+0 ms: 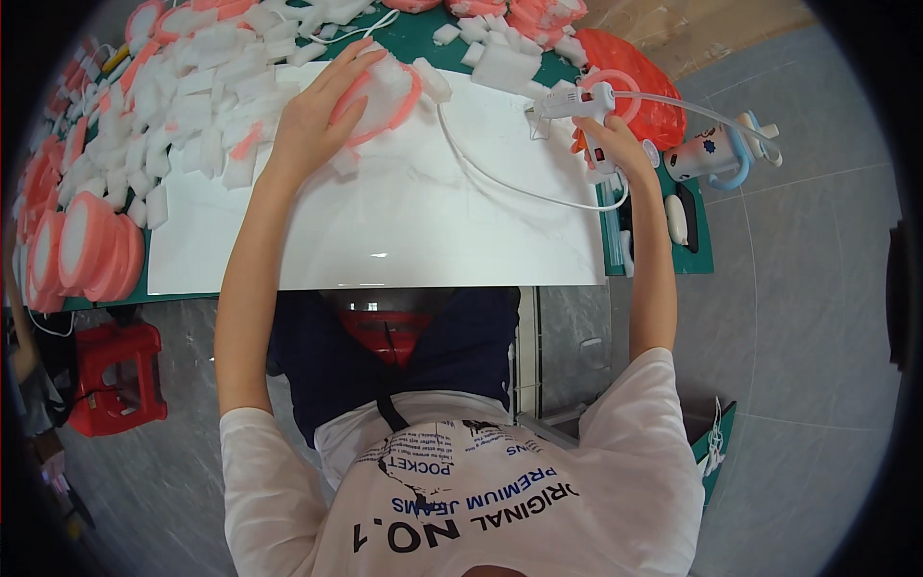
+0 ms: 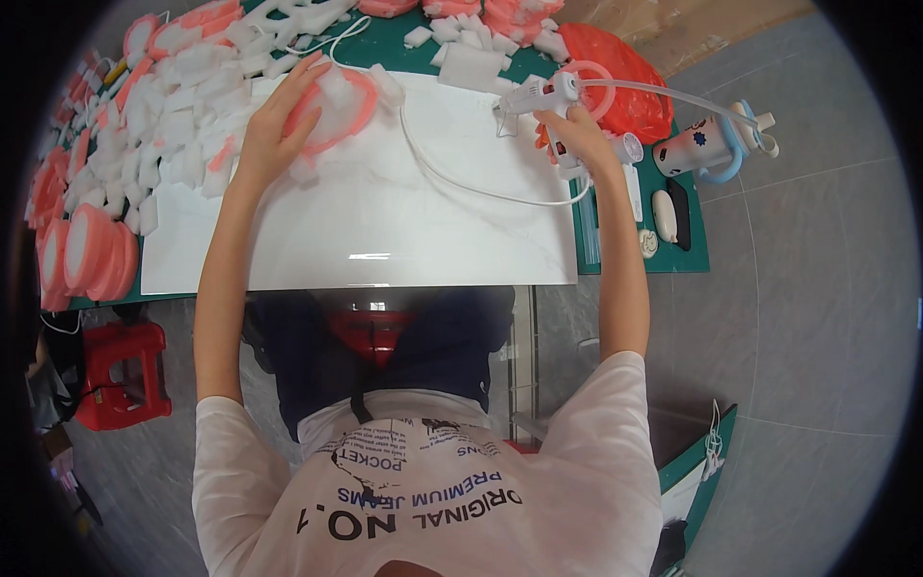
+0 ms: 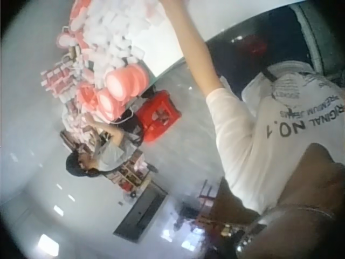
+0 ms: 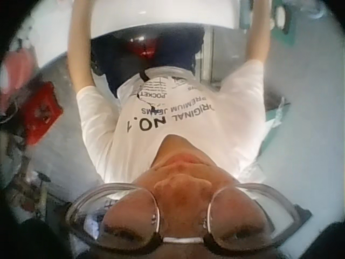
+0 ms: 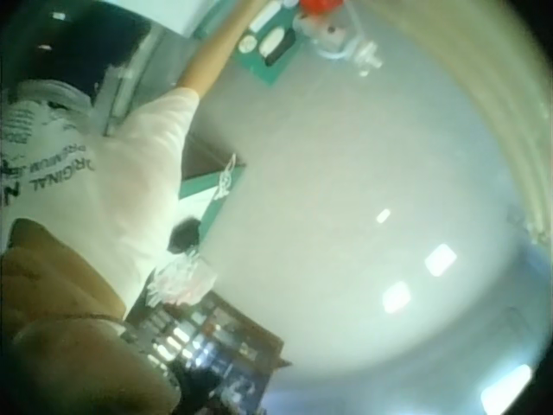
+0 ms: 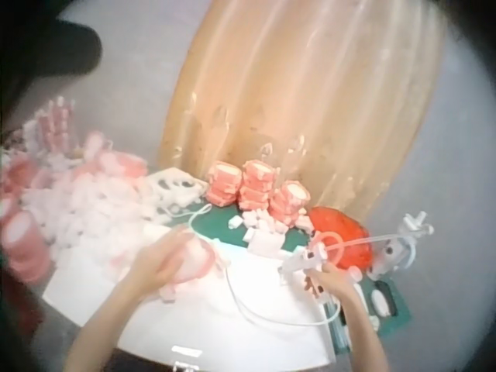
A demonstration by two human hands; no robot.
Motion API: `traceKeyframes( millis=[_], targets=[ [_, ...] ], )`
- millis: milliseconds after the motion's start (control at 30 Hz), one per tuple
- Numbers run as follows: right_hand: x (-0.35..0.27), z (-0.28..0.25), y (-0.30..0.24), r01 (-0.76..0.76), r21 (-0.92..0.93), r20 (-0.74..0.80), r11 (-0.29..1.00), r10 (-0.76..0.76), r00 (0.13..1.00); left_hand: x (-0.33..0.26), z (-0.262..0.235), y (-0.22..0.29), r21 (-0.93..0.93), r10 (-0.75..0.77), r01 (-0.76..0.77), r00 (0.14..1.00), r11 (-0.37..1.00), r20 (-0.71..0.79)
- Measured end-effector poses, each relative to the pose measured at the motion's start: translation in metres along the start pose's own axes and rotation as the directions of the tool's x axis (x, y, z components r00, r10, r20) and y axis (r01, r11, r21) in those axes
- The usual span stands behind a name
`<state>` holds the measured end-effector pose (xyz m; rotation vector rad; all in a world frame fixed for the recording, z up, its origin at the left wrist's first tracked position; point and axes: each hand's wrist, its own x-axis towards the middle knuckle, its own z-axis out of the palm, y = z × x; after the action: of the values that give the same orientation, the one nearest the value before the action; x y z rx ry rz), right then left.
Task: The person assembles foam craft pieces by applying glue with a glue gun and attaching foam strips and padding together by hand.
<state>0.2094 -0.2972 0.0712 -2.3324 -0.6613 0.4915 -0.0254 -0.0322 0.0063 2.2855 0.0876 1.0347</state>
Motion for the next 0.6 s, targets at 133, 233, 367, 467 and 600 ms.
traceKeyframes(
  millis=[133,233,367,467,600],
  targets=[
    [-0.001,-0.001,-0.003,-0.022,-0.004,0.005,1.000,0.022,1.000,0.000,0.000,-0.001,-0.005,-0.001,0.001,1.000,1.000,0.000],
    [0.002,-0.003,0.001,-0.014,0.010,0.032,1.000,0.014,0.999,0.000,0.001,-0.001,-0.022,-0.002,0.002,1.000,1.000,-0.002],
    [0.001,-0.001,0.002,-0.009,0.036,0.018,0.999,0.009,1.000,0.001,0.000,0.002,-0.014,-0.014,0.014,1.000,1.000,0.003],
    [0.000,0.000,0.001,-0.008,0.027,0.006,1.000,0.008,1.000,0.000,0.000,0.001,-0.013,-0.005,0.005,1.000,1.000,-0.001],
    [-0.001,-0.001,0.008,0.033,0.042,0.017,0.999,-0.034,0.999,0.000,0.002,-0.002,0.042,0.016,-0.015,0.999,0.999,-0.032]
  ],
)
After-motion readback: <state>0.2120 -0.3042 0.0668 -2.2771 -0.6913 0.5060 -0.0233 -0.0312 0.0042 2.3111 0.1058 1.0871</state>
